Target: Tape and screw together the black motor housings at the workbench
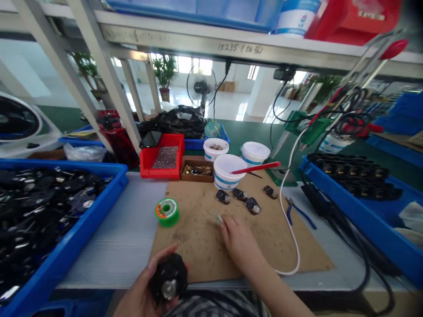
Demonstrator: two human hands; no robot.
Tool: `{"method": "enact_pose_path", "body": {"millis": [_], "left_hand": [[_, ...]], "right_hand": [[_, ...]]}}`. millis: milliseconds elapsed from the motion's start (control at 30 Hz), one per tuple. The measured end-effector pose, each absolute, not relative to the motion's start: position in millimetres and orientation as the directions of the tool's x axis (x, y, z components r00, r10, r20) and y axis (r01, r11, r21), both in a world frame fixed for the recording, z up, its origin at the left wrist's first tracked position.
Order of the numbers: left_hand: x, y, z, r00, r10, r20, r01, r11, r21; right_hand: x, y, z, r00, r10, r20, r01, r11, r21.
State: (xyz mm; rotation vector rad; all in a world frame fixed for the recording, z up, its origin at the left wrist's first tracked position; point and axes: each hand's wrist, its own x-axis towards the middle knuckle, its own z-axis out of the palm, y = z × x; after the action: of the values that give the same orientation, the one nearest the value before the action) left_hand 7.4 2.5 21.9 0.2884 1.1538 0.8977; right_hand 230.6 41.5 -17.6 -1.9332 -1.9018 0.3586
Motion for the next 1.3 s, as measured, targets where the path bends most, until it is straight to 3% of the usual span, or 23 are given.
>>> {"method": "enact_pose_path", "body": {"millis": [200,333,600,933,1300], "left_hand": [[15,0,-3,0.120,0.786,-0.606,-0.345,0.605,0.717],[19,-1,-9,0.126,0.790,-0.600,-0.285,0.608,0.741],[16,-1,-13,0.164,0.803,-0.573,-0.243,0.596,0.765],[18,0,-15,0.158,0.817,-0.554,-0.202,0.576,0.792],[17,-1,-21,0.182,0.817,-0.547,-0.117,0.570,0.813]], "right_hand": [[219,-21,3,-0.242,0.941,0.235,0.614,0.336,-0.714],[207,-38,-8,-0.236,0.892,0.386,0.645,0.441,-0.624],[205,-37,-10,-0.239,0.872,0.427,0.675,0.465,-0.573],[204,-39,-8,-0.230,0.918,0.324,0.647,0.393,-0.654],[206,-43,-10,-0.192,0.933,0.305,0.641,0.354,-0.680]]}}
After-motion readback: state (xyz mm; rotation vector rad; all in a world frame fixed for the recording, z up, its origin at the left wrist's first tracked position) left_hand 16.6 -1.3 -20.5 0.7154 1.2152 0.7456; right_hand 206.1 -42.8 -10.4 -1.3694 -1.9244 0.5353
